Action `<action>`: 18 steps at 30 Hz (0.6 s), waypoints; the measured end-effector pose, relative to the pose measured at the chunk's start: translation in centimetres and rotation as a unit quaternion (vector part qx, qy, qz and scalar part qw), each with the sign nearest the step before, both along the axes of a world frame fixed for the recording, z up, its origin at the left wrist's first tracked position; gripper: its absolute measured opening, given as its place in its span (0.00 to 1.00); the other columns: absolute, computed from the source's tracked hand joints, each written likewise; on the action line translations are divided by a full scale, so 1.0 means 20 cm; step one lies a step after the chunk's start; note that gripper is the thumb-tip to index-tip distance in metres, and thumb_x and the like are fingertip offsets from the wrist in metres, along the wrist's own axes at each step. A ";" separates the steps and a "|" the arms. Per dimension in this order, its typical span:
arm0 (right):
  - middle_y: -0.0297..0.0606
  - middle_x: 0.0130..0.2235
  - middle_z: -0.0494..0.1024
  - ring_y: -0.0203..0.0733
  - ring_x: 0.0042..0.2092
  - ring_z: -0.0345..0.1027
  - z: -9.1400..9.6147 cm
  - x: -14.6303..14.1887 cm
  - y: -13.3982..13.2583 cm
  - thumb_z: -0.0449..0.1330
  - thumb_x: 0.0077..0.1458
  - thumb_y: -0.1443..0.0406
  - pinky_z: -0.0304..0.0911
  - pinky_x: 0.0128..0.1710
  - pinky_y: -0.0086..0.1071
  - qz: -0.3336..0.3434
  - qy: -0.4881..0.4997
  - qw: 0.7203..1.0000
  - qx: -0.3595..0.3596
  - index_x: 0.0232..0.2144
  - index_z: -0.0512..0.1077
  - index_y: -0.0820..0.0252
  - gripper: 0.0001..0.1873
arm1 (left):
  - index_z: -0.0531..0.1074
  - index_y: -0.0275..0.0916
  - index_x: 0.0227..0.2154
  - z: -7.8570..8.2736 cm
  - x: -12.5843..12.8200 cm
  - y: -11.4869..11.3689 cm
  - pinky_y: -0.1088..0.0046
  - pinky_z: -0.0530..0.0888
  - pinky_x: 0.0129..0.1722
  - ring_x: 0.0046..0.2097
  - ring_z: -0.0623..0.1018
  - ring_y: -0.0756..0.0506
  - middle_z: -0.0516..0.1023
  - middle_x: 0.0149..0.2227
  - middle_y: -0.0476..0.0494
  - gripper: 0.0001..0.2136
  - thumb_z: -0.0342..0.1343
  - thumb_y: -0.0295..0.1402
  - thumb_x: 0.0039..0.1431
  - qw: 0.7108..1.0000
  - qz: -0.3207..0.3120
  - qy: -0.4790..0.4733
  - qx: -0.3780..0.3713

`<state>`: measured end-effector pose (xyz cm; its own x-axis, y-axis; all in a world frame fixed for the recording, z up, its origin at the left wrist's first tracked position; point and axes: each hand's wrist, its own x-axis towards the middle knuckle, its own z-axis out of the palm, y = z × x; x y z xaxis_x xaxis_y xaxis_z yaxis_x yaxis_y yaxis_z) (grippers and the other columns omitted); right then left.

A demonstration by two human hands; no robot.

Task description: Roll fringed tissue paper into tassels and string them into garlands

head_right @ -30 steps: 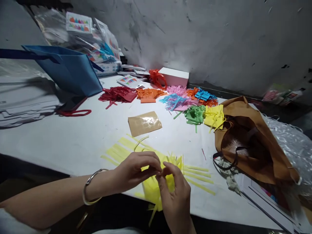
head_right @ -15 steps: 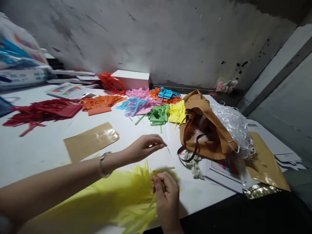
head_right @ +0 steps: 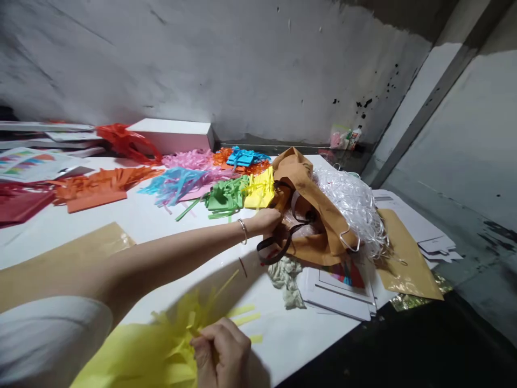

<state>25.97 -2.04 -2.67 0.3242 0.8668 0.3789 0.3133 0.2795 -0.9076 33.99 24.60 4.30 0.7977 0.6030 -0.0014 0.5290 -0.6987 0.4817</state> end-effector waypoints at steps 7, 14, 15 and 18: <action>0.33 0.26 0.70 0.37 0.29 0.68 0.05 0.03 0.01 0.52 0.67 0.60 0.61 0.28 0.28 0.032 -0.005 0.999 0.016 0.28 0.71 0.57 0.16 | 0.74 0.32 0.44 0.13 -0.13 -0.07 0.69 0.76 0.38 0.40 0.77 0.46 0.76 0.39 0.40 0.09 0.56 0.33 0.66 0.969 0.021 -0.168 -0.178; 0.34 0.29 0.73 0.36 0.30 0.69 0.12 0.06 -0.06 0.53 0.66 0.67 0.65 0.30 0.26 -0.031 -0.053 0.995 0.082 0.34 0.72 0.57 0.09 | 0.76 0.33 0.36 0.27 -0.75 -0.51 0.78 0.69 0.25 0.29 0.72 0.52 0.73 0.29 0.46 0.17 0.67 0.42 0.52 0.857 0.040 -0.311 -0.410; 0.34 0.29 0.73 0.36 0.31 0.69 0.14 0.06 -0.07 0.53 0.65 0.68 0.66 0.30 0.26 -0.038 -0.064 0.994 0.085 0.35 0.72 0.57 0.09 | 0.76 0.33 0.35 0.27 -0.85 -0.58 0.79 0.69 0.24 0.28 0.71 0.53 0.73 0.28 0.47 0.16 0.69 0.40 0.49 0.826 0.055 -0.326 -0.456; 0.34 0.31 0.74 0.36 0.33 0.70 0.20 0.05 -0.10 0.54 0.64 0.72 0.66 0.33 0.27 -0.033 -0.117 0.986 0.112 0.36 0.71 0.57 0.08 | 0.78 0.33 0.31 0.26 -1.08 -0.77 0.80 0.69 0.23 0.26 0.71 0.54 0.74 0.26 0.48 0.13 0.72 0.33 0.45 0.727 0.114 -0.374 -0.565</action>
<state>26.92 -3.96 1.38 0.2575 0.7325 0.6303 0.5315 0.4374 -0.7254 12.36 9.28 9.57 0.7096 0.6706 -0.2163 -0.1355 0.4312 0.8920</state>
